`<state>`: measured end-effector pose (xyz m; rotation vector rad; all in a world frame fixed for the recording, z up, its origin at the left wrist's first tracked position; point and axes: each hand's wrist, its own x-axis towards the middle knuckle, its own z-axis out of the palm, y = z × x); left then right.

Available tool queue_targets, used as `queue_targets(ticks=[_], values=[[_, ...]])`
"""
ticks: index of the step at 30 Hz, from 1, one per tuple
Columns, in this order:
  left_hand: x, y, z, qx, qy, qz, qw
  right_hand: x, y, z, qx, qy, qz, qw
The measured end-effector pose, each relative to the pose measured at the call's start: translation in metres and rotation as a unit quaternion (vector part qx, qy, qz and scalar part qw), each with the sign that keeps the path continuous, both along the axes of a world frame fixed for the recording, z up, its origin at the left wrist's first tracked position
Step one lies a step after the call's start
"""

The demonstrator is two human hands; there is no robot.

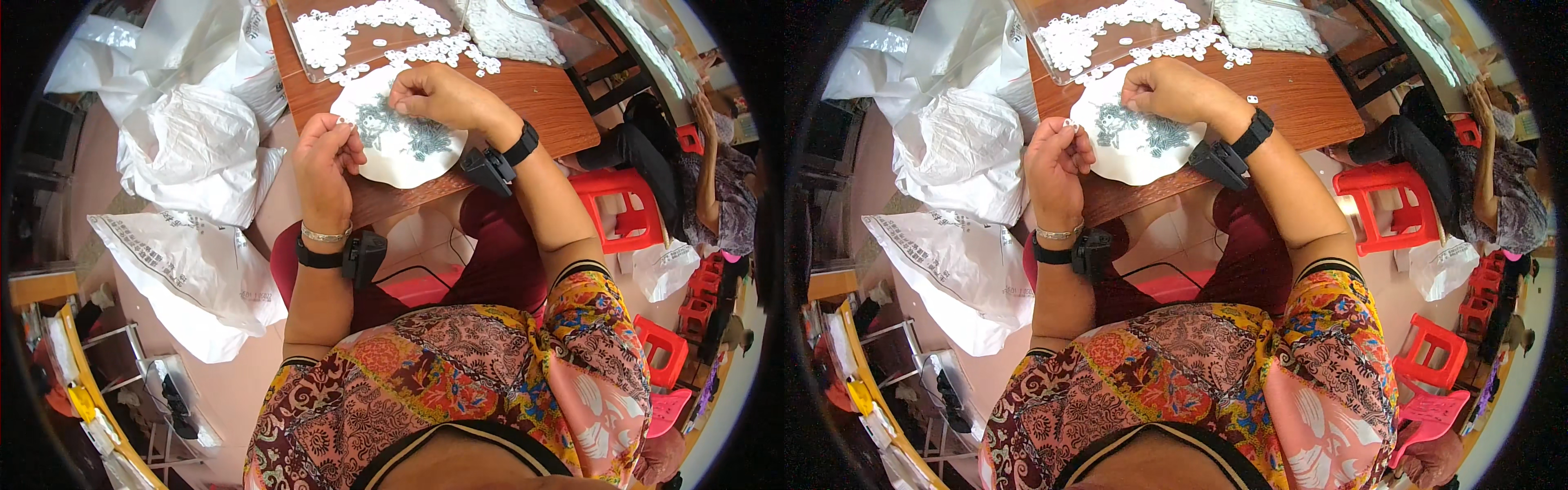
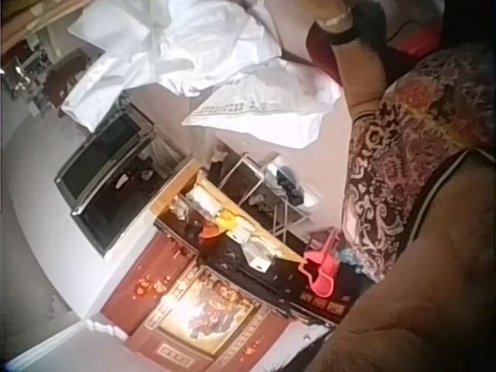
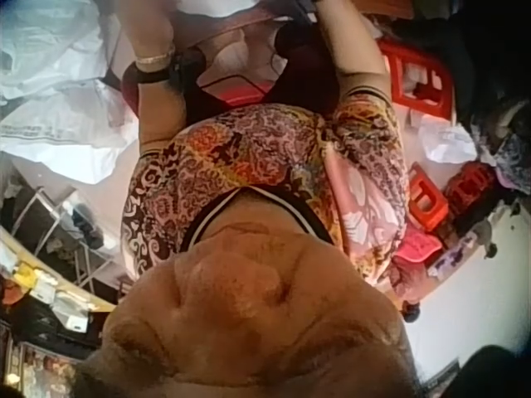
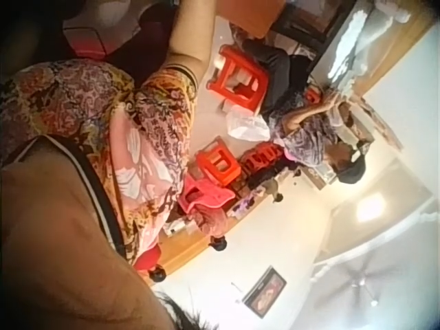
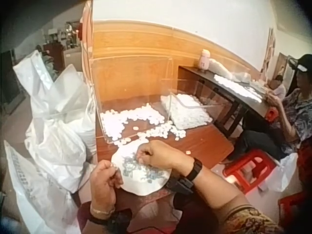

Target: Assembling or sorting small white plastic components on a table in a workshop setting.

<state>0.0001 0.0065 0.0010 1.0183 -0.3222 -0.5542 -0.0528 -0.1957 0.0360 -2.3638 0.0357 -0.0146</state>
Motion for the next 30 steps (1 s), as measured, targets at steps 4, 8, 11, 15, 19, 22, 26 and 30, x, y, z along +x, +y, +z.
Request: queue_targets(ticks=[4, 8, 11, 15, 19, 22, 26, 30], values=[[-0.004, -0.004, 0.0, 0.01, -0.02, 0.006, 1.0, 0.001, -0.003, -0.006, 0.146, -0.021, -0.019, 0.989], [-0.01, -0.008, 0.002, 0.038, -0.034, 0.011, 0.999, -0.001, 0.003, 0.001, 0.109, -0.034, -0.03, 0.993], [-0.01, -0.009, -0.003, 0.029, -0.029, 0.001, 0.999, -0.002, 0.011, 0.006, 0.148, -0.019, -0.031, 0.988], [-0.012, -0.011, -0.002, 0.016, -0.039, 0.001, 0.999, -0.003, 0.014, 0.008, 0.165, -0.001, 0.004, 0.986], [-0.011, -0.013, -0.005, 0.064, -0.166, 0.013, 0.984, -0.003, 0.02, 0.009, 0.17, 0.0, 0.021, 0.985], [-0.011, -0.013, -0.005, 0.082, -0.188, -0.003, 0.979, -0.004, 0.024, 0.009, 0.148, 0.014, 0.029, 0.988], [-0.011, -0.012, -0.005, 0.103, -0.159, -0.018, 0.982, -0.003, 0.024, 0.008, 0.153, 0.025, 0.039, 0.987], [-0.009, -0.011, -0.008, 0.083, -0.135, -0.023, 0.987, -0.006, 0.025, 0.014, 0.211, 0.033, 0.039, 0.976]])
